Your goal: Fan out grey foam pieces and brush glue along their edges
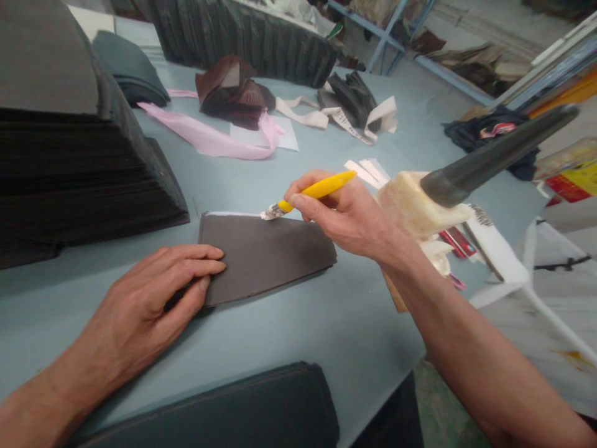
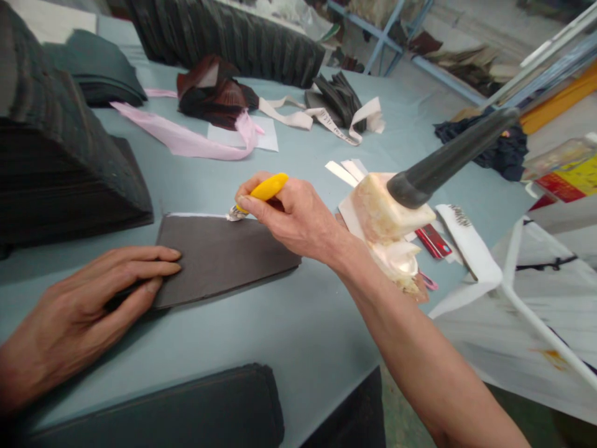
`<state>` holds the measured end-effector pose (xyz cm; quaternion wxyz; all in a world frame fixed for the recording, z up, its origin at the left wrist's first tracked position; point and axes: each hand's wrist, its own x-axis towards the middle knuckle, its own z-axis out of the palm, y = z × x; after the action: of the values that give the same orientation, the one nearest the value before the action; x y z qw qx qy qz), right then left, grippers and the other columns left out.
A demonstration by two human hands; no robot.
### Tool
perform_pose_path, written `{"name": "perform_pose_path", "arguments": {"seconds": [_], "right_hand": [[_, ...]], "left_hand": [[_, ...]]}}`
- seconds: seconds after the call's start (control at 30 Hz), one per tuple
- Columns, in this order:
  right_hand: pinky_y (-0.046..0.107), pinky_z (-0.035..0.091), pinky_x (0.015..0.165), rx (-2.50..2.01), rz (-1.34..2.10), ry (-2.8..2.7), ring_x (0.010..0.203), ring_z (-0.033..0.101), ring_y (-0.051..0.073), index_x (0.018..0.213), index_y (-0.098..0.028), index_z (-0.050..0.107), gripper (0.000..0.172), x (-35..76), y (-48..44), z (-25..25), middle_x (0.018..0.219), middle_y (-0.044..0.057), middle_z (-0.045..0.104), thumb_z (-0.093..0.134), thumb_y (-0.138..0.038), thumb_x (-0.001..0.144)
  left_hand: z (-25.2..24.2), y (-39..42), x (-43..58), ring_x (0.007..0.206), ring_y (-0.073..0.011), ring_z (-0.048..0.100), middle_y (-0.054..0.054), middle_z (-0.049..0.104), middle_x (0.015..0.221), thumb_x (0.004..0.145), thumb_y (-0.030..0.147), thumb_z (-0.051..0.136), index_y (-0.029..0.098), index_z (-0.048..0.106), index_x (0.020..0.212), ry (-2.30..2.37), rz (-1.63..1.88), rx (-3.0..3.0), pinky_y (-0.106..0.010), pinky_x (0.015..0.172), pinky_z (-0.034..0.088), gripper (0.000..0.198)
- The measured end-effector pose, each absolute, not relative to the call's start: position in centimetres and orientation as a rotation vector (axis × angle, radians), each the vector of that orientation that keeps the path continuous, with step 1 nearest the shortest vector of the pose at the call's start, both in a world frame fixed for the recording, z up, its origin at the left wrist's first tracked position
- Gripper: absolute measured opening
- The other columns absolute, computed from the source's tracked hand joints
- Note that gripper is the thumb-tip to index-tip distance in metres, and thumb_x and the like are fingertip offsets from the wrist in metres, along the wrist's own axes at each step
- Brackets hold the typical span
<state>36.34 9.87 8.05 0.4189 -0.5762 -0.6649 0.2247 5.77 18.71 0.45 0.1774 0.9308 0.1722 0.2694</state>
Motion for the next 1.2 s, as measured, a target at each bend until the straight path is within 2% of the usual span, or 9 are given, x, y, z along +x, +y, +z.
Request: {"name": "perform_pose_path", "arguments": {"seconds": [0.2, 0.43, 0.6, 0.8, 0.97, 1.1, 1.2], "right_hand": [[0.03, 0.04, 0.068, -1.522, 0.53, -1.655, 0.069, 0.052, 0.011, 0.097, -0.018, 0.073, 0.038, 37.2, 8.6, 8.1, 0.082, -0.001, 0.067, 0.069, -0.055, 0.106], [0.03, 0.04, 0.067, -1.556, 0.488, -1.638, 0.072, 0.052, 0.012, 0.1, -0.019, 0.075, 0.038, 38.8, 6.7, 7.6, 0.086, 0.001, 0.069, 0.066, -0.055, 0.108], [0.029, 0.039, 0.064, -1.604, 0.447, -1.645, 0.07, 0.052, 0.011, 0.1, -0.019, 0.075, 0.037, 40.0, 5.4, 7.5, 0.083, -0.001, 0.068, 0.066, -0.054, 0.108], [0.03, 0.044, 0.068, -1.613, 0.415, -1.654, 0.073, 0.056, 0.012, 0.101, -0.02, 0.075, 0.028, 40.6, 3.9, 7.6, 0.088, 0.001, 0.072, 0.066, -0.045, 0.109], [0.03, 0.046, 0.066, -1.667, 0.416, -1.614, 0.074, 0.057, 0.013, 0.097, -0.02, 0.075, 0.031, 41.2, 3.0, 7.8, 0.089, 0.002, 0.072, 0.068, -0.048, 0.107], [0.03, 0.041, 0.06, -1.734, 0.394, -1.595, 0.066, 0.053, 0.012, 0.1, -0.02, 0.077, 0.033, 42.3, 2.3, 8.0, 0.077, -0.001, 0.065, 0.07, -0.053, 0.106], [0.03, 0.04, 0.059, -1.767, 0.35, -1.616, 0.066, 0.053, 0.012, 0.1, -0.02, 0.078, 0.035, 42.5, 1.8, 8.7, 0.077, 0.0, 0.066, 0.072, -0.054, 0.105]], "left_hand": [[0.3, 18.6, 5.9, 0.112, -0.0202, 0.076, -0.003, 0.08, 0.129, 0.11, 0.034, 0.053, 0.028, 0.073, 0.119, 0.52, 0.787, 2.61, -0.036, 0.107, 0.058, 0.023], [-0.9, 19.0, 5.3, 0.123, -0.0199, 0.071, 0.001, 0.075, 0.138, 0.11, 0.031, 0.056, 0.033, 0.072, 0.127, 0.514, 0.769, 2.579, -0.037, 0.118, 0.05, 0.023], [-0.9, 19.0, 5.3, 0.124, -0.0185, 0.07, 0.002, 0.074, 0.139, 0.109, 0.027, 0.058, 0.032, 0.072, 0.126, 0.536, 0.762, 2.553, -0.035, 0.12, 0.049, 0.023], [-0.9, 19.4, 5.4, 0.123, -0.0181, 0.071, 0.001, 0.074, 0.138, 0.108, 0.032, 0.052, 0.032, 0.07, 0.127, 0.464, 0.766, 2.645, -0.03, 0.119, 0.047, 0.027], [-0.9, 19.4, 5.3, 0.123, -0.0175, 0.071, -0.001, 0.074, 0.138, 0.108, 0.03, 0.051, 0.031, 0.069, 0.127, 0.457, 0.781, 2.663, -0.029, 0.12, 0.045, 0.026], [-0.6, 19.3, 5.7, 0.121, -0.0183, 0.073, -0.003, 0.076, 0.134, 0.109, 0.031, 0.051, 0.028, 0.071, 0.124, 0.45, 0.792, 2.667, -0.031, 0.117, 0.048, 0.025], [-0.1, 19.1, 6.0, 0.118, -0.0188, 0.074, -0.004, 0.078, 0.131, 0.108, 0.033, 0.053, 0.026, 0.073, 0.12, 0.479, 0.776, 2.634, -0.031, 0.114, 0.051, 0.024]]}}
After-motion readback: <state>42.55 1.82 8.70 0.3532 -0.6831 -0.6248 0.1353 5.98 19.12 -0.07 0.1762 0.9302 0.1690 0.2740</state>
